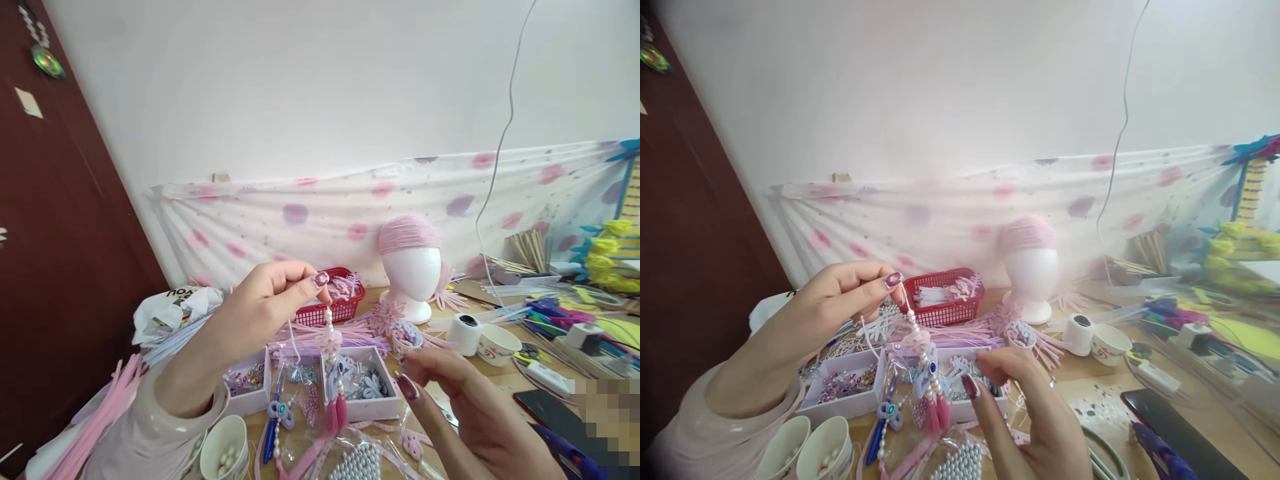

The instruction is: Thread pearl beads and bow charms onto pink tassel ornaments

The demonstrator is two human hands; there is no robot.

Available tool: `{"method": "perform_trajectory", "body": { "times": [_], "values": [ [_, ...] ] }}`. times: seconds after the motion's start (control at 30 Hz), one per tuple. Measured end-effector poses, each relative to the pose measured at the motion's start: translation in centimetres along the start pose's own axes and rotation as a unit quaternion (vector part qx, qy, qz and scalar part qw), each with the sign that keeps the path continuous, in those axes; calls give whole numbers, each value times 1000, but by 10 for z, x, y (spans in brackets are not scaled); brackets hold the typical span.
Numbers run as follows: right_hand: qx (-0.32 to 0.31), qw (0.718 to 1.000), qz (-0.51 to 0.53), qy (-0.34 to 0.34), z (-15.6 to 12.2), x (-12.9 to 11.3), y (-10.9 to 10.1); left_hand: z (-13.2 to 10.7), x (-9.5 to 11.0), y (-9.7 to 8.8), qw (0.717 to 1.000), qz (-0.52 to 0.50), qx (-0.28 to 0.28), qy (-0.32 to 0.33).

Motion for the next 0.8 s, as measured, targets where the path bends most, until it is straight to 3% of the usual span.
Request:
{"method": "perform_trajectory", "body": {
  "times": [0.13,0.33,0.5,0.7,0.8],
  "values": [
    [10,1000,12,25,7,-5,15,-1,6,5,1000,-2,-7,6],
    [-50,978,181,95,13,10,50,-3,12,14,999,-23,-16,25],
    [-57,951,277,125,12,18,59,-4,14,21,998,-40,-26,31],
    [-71,957,254,118,5,16,66,-4,13,27,997,-55,-39,29],
    [-69,979,163,100,-13,11,45,-10,-1,30,998,-49,-25,10]
  ]
}}
Point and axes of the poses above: each hand's wrist, its own z-axis towards the middle knuckle, its own y-axis out of the palm, x = y × z, the point moved 6 cm from there along z, towards the middle knuckle, and after that the axes turned 12 degrees about z, right-handed, at the moved point
